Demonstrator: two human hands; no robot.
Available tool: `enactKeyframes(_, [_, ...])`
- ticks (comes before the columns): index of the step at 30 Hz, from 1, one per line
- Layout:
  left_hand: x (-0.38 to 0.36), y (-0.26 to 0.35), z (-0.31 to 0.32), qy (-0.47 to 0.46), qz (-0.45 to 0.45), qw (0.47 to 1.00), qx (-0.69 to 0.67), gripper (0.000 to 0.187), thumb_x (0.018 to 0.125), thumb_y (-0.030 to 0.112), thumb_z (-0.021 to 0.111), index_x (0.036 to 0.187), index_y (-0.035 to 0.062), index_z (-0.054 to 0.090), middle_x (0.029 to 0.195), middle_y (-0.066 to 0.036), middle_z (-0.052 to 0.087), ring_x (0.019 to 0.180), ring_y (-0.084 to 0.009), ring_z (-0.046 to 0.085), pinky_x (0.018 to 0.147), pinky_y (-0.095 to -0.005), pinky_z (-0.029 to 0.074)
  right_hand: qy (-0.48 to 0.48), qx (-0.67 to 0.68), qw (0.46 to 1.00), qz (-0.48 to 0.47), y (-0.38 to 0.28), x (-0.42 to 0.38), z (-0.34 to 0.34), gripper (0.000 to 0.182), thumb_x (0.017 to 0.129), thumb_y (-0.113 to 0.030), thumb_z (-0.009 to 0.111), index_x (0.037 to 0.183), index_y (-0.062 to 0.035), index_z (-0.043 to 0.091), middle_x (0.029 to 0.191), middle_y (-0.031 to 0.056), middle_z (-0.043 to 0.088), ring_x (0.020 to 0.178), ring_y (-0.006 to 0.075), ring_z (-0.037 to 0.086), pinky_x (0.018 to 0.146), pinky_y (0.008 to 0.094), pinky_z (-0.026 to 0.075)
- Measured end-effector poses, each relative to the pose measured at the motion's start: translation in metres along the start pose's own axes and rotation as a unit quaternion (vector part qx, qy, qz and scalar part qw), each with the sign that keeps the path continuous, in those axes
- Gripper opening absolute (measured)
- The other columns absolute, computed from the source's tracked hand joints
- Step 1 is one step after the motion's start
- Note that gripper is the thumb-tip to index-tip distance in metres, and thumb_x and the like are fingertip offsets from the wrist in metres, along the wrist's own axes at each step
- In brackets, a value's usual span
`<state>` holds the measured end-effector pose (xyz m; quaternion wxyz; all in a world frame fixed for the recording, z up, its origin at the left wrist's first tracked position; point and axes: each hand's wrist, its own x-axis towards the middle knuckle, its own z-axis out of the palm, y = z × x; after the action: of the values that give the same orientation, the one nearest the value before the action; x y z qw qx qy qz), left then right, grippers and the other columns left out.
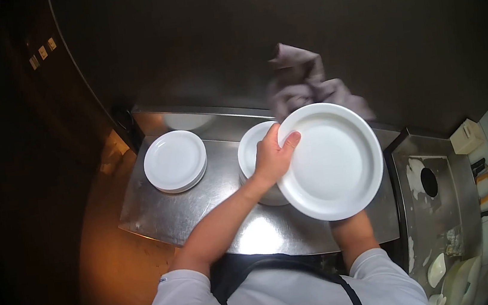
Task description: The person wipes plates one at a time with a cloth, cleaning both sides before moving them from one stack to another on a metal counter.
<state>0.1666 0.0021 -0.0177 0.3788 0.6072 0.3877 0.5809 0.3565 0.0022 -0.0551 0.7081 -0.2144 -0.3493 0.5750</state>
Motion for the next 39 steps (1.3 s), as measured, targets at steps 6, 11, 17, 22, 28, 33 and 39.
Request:
enactKeyframes(6, [0.023, -0.030, -0.083, 0.143, -0.030, 0.989, -0.029, 0.031, 0.100, 0.028, 0.060, 0.105, -0.0028, 0.061, 0.096, -0.008, 0.070, 0.084, -0.0110, 0.062, 0.074, -0.0293, 0.052, -0.039, 0.011, 0.995, -0.089, 0.024, -0.058, 0.054, 0.058, 0.103, -0.034, 0.046, 0.151, -0.0045, 0.030, 0.152, 0.0113, 0.039, 0.135, 0.0288, 0.044, 0.112, 0.0451, 0.041])
enactKeyframes(11, [-0.012, -0.026, -0.095, -0.025, -0.065, 0.997, 0.031, 0.032, 0.095, 0.030, 0.067, 0.101, -0.0011, 0.063, 0.091, -0.013, 0.071, 0.084, -0.0166, 0.065, 0.076, -0.0340, 0.052, -0.052, -0.263, 0.945, -0.190, -0.021, -0.020, 0.101, 0.058, 0.102, -0.032, 0.049, 0.149, -0.0036, 0.033, 0.149, 0.0117, 0.042, 0.134, 0.0277, 0.046, 0.111, 0.0435, 0.041])
enactKeyframes(17, [-0.014, 0.002, -0.107, 0.075, -0.052, 0.996, 0.023, 0.030, 0.098, 0.029, 0.063, 0.104, -0.0010, 0.063, 0.093, -0.007, 0.069, 0.085, -0.0132, 0.063, 0.078, -0.0317, 0.052, -0.005, -0.315, 0.924, -0.216, 0.081, -0.070, 0.087, 0.057, 0.099, -0.029, 0.054, 0.147, -0.0025, 0.036, 0.146, 0.0121, 0.045, 0.132, 0.0264, 0.047, 0.110, 0.0415, 0.041])
enactKeyframes(22, [-0.014, 0.005, -0.162, 0.121, -0.078, 0.986, 0.082, 0.037, 0.095, 0.034, 0.066, 0.102, -0.0025, 0.063, 0.091, -0.017, 0.072, 0.084, -0.0236, 0.070, 0.075, -0.0351, 0.053, -0.117, -0.384, 0.884, -0.239, 0.020, -0.053, 0.117, 0.057, 0.098, -0.027, 0.058, 0.145, -0.0016, 0.039, 0.144, 0.0124, 0.047, 0.130, 0.0253, 0.049, 0.109, 0.0399, 0.041])
enactKeyframes(28, [-0.035, -0.004, -0.116, 0.006, -0.034, 0.999, -0.023, 0.030, 0.097, 0.026, 0.066, 0.108, -0.0021, 0.063, 0.096, -0.009, 0.070, 0.088, -0.0114, 0.063, 0.079, -0.0293, 0.052, -0.085, -0.409, 0.884, -0.209, 0.073, -0.027, 0.098, 0.056, 0.096, -0.024, 0.062, 0.143, -0.0006, 0.042, 0.141, 0.0128, 0.050, 0.128, 0.0239, 0.051, 0.108, 0.0379, 0.042])
enactKeyframes(33, [-0.002, -0.003, -0.152, 0.234, -0.044, 0.970, 0.040, 0.034, 0.096, 0.031, 0.066, 0.099, -0.0016, 0.061, 0.089, -0.012, 0.069, 0.082, -0.0196, 0.065, 0.079, -0.0345, 0.051, -0.097, -0.397, 0.870, -0.277, 0.087, -0.088, 0.123, 0.056, 0.094, -0.022, 0.066, 0.141, 0.0004, 0.045, 0.138, 0.0132, 0.053, 0.127, 0.0228, 0.052, 0.107, 0.0363, 0.042])
enactKeyframes(39, [-0.011, 0.010, -0.148, 0.270, 0.107, 0.952, -0.094, 0.030, 0.096, 0.021, 0.068, 0.115, -0.0002, 0.056, 0.105, -0.009, 0.066, 0.097, -0.0169, 0.062, 0.088, -0.0293, 0.049, 0.034, -0.322, 0.927, -0.190, 0.063, -0.021, 0.133, 0.032, 0.090, -0.013, 0.069, 0.116, 0.0038, 0.061, 0.112, 0.0129, 0.066, 0.102, 0.0229, 0.063, 0.088, 0.0330, 0.049])
